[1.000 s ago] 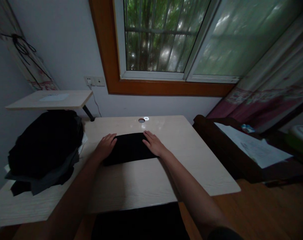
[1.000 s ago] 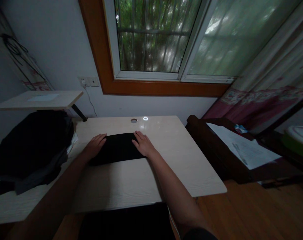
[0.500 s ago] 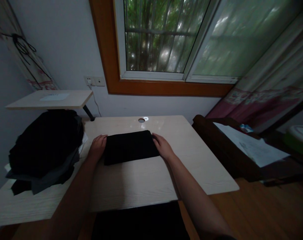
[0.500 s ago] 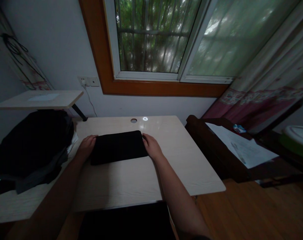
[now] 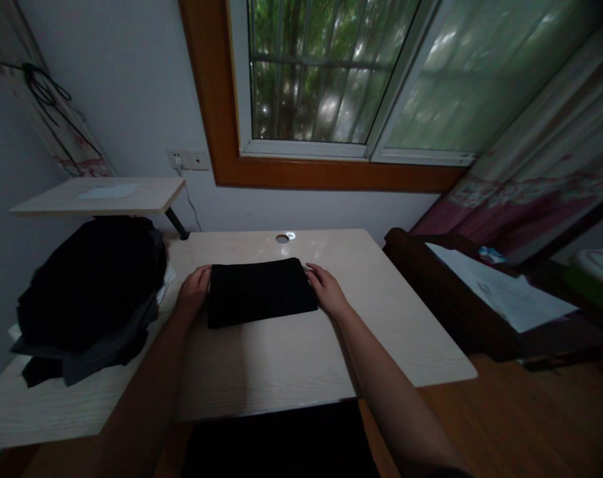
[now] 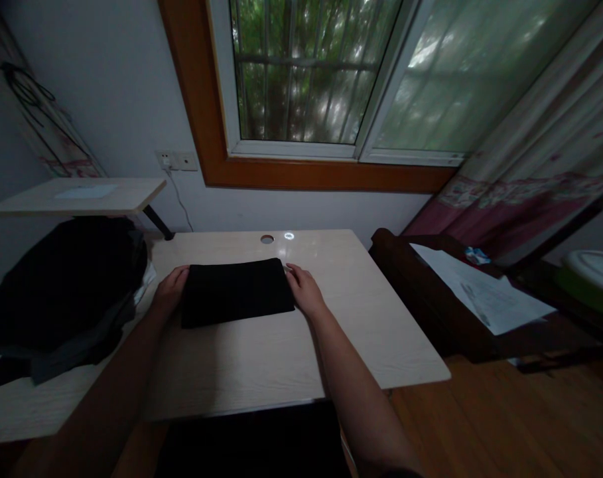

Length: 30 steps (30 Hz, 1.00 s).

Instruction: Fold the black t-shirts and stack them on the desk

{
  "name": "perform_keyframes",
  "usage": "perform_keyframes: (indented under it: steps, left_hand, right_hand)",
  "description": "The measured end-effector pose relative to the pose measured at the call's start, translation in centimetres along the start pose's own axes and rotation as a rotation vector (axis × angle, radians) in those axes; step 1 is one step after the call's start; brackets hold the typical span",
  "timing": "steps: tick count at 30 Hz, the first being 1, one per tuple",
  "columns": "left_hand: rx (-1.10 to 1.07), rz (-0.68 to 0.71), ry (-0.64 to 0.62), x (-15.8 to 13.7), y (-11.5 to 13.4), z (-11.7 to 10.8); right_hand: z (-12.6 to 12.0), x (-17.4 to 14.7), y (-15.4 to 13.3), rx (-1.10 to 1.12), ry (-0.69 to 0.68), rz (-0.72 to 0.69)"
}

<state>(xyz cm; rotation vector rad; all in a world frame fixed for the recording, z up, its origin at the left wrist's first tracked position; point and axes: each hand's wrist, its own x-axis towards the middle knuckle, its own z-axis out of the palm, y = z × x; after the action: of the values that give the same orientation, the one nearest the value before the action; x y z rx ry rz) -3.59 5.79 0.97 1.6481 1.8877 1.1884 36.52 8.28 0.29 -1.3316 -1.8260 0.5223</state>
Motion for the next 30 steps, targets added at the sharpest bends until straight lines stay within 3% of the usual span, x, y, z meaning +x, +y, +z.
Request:
perform_keyframes:
  steps: [9, 24, 30]
  left_hand:
    - [-0.185, 0.079, 0.021, 0.0, -0.4, 0.2]
    - [-0.129, 0.112, 0.034, 0.6, -1.3, 0.9]
    - [-0.091, 0.169, 0.06, 0.7, -1.4, 0.9]
  right_hand:
    - [-0.5, -0.2, -1.0, 0.013, -0.061, -0.019]
    - [-0.4, 0.1, -0.5, -0.051, -0.074, -0.155]
    - [-0.1, 0.1, -0.1, -0.052, -0.056, -0.124]
